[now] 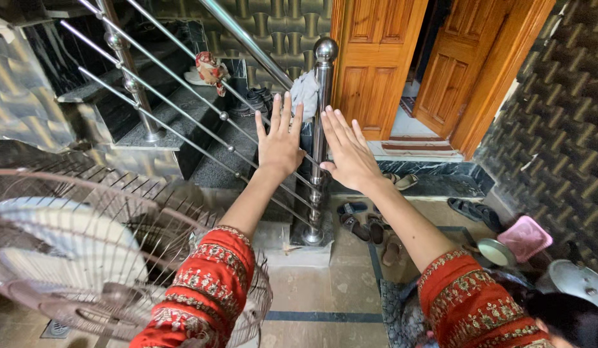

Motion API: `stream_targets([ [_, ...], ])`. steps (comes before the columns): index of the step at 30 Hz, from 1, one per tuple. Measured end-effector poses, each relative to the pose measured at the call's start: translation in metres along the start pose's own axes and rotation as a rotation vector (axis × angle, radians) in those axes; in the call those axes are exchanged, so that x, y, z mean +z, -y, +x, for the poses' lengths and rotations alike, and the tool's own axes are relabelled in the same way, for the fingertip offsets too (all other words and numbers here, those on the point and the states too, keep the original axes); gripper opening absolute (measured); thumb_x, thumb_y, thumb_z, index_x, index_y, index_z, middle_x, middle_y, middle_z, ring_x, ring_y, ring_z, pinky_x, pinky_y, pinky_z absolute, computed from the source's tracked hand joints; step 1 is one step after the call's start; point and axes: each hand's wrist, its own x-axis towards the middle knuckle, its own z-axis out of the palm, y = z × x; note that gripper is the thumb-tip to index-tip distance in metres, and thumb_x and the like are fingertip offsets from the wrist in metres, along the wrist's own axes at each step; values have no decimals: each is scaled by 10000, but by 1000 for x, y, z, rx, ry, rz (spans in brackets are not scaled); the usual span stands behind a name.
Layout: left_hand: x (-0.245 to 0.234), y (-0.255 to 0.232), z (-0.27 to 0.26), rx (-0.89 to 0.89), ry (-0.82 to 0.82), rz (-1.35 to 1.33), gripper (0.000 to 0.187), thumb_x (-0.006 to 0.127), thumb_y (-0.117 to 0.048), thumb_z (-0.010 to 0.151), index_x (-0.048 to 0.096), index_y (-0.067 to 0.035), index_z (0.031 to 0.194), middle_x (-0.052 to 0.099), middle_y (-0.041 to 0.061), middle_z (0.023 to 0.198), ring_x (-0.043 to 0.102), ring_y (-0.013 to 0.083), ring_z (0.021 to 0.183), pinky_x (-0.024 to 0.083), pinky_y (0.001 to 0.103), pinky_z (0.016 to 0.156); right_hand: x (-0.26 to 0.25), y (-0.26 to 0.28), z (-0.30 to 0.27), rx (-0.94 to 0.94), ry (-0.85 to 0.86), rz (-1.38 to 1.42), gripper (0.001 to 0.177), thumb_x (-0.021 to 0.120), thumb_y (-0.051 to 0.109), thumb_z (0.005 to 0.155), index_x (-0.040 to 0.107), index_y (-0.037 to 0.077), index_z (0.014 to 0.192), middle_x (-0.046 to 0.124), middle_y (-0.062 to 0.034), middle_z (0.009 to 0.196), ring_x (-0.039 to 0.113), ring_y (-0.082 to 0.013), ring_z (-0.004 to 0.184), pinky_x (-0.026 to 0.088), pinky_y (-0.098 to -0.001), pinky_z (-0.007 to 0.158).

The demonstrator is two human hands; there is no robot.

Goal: The person cleans a standing electric fan by wiping the metal cage and blades with a white cloth. The person rotates the fan head to access different sections and wipes the entire surface area of the cage and blades.

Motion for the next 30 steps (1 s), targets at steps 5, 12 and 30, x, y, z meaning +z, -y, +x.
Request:
stream_targets([
  [5,36,-8,42,-31,12,30,1212,864,-388,713,125,-150,1643,16,111,1724,-26,290,1587,34,640,1237,22,-49,30,-25,5,7,1175,849,231,749,76,69,1619,90,-94,1707,98,-257,1575,103,-457,1280],
  [12,102,-20,121,-107,19,138,1254,855,-452,711,98,-104,1647,23,112,1728,-34,289,1589,11,635,1237,66,-134,113,-110,-23,-28,1168,858,170,728,105,62,1613,105,-101,1706,100,-256,1576,109,-459,1278],
  [30,281,-14,288,-369,338,228,1349,798,-654,739,46,41,1618,40,235,1701,-66,403,1572,-55,625,1212,211,-268,287,-352,-17,12,1050,755,-20,683,215,42,1581,184,-111,1680,162,-250,1556,145,-444,1263],
])
